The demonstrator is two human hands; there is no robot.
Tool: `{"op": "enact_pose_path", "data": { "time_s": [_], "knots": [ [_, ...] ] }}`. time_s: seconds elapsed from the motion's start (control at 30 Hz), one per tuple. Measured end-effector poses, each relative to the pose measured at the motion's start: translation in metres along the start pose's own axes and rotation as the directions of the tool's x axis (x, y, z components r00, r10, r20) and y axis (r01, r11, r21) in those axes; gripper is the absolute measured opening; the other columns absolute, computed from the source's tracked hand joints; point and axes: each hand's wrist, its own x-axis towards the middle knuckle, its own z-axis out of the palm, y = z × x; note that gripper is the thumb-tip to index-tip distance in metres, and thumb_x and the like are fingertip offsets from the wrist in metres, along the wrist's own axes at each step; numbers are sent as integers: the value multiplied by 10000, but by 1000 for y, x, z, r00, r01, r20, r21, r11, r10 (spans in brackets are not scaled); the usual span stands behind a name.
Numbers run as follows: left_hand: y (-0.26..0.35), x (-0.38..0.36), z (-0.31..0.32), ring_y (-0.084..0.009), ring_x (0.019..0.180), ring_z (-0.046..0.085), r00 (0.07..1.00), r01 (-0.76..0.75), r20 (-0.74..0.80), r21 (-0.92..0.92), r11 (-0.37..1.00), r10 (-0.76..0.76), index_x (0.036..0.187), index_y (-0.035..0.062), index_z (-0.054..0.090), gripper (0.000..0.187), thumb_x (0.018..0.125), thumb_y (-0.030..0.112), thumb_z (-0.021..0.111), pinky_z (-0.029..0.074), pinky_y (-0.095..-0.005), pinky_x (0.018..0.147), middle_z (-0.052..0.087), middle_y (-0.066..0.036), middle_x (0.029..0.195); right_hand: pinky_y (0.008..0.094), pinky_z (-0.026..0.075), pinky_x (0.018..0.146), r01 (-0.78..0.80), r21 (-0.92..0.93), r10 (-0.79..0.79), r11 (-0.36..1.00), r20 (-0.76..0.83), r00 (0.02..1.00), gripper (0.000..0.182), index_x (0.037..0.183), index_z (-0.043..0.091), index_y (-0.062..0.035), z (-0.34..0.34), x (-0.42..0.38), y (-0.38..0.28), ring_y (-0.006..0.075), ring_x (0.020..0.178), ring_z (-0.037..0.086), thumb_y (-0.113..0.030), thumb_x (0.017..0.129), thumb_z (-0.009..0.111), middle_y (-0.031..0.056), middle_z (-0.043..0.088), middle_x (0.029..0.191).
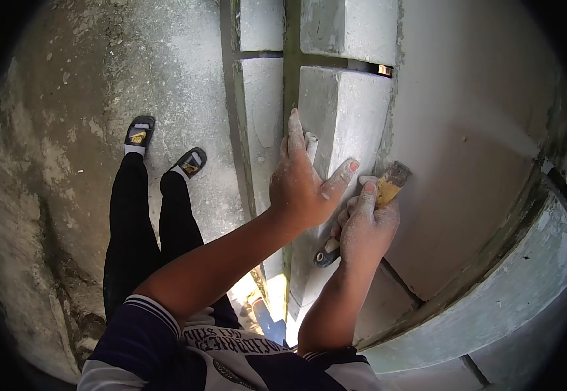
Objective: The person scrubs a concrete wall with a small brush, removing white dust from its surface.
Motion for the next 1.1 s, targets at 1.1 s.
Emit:
{"op": "enact_pose_path", "data": {
  "time_s": [1.1],
  "knots": [
    [5,1,-1,-524,1285,469,1000,3,7,-5,1000,-3,1530,-84,1,1116,857,433,727,430,-494,1040,325,-414,1414,349,467,577,-3,-132,6,991,25,1000,207,1016,622,9,-13,1,1,168,571,574,-171,1016,520,80,602,680]
  ]
}}
